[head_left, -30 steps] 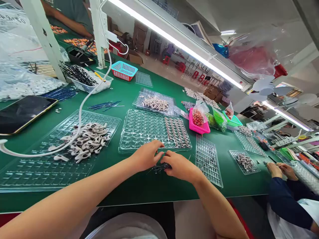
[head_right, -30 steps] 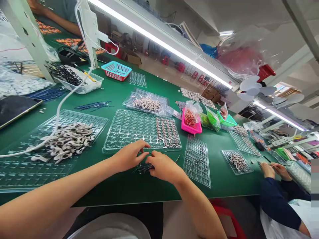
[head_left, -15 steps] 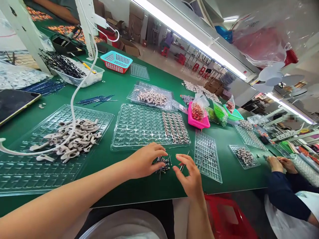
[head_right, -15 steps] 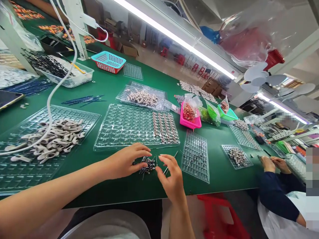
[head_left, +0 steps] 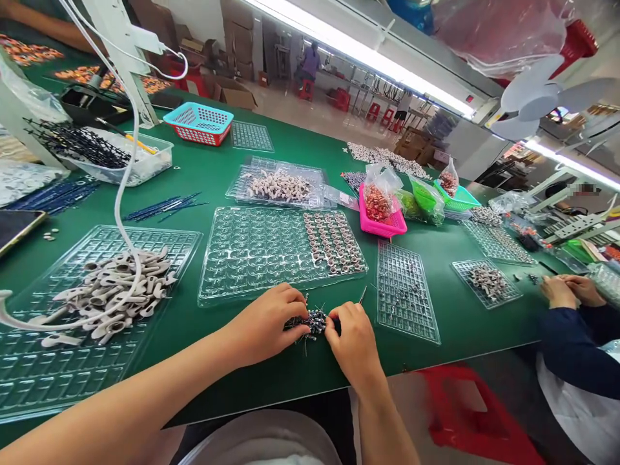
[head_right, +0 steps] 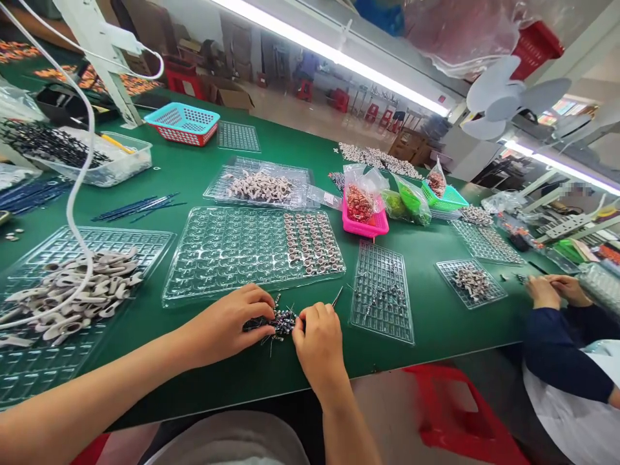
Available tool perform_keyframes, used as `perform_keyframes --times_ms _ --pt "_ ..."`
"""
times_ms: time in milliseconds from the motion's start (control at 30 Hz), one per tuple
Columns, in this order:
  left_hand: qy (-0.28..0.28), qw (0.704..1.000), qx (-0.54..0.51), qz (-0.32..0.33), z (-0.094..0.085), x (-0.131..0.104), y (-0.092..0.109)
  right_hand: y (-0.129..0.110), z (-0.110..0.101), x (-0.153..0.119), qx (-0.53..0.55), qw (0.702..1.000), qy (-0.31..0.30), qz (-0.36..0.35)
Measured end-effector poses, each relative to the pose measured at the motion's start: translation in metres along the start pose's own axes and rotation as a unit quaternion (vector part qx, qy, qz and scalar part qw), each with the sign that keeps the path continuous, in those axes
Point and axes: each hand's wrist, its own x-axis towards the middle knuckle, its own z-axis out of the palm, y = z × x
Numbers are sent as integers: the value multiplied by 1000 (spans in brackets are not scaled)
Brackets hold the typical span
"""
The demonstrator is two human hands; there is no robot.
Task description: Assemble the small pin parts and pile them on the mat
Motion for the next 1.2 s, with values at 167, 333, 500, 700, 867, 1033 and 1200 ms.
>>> perform_keyframes --times_ms 167,333,500,700,867,1033,1200 --pt "57 997 -29 -40 -5 -2 -2 2 0 -12 34 988 149 -12" --pt "73 990 -121 0 -4 -7 9 -12 -12 -25 165 965 192 -73" --pt "36 987 -127 93 -6 -6 18 -30 -16 -31 261 952 139 -81" --pt "8 992 -102 69 -10 -7 20 -32 -8 -35 278 948 139 -62" --pt "-26 976 -201 -77 -17 -7 28 -32 -5 -37 283 943 157 -84" --pt "-86 889 -401 -203 -17 0 27 -33 -1 -36 282 941 166 -82" --pt "-112 822 -499 -252 -11 3 21 -32 4 -36 296 939 161 -70"
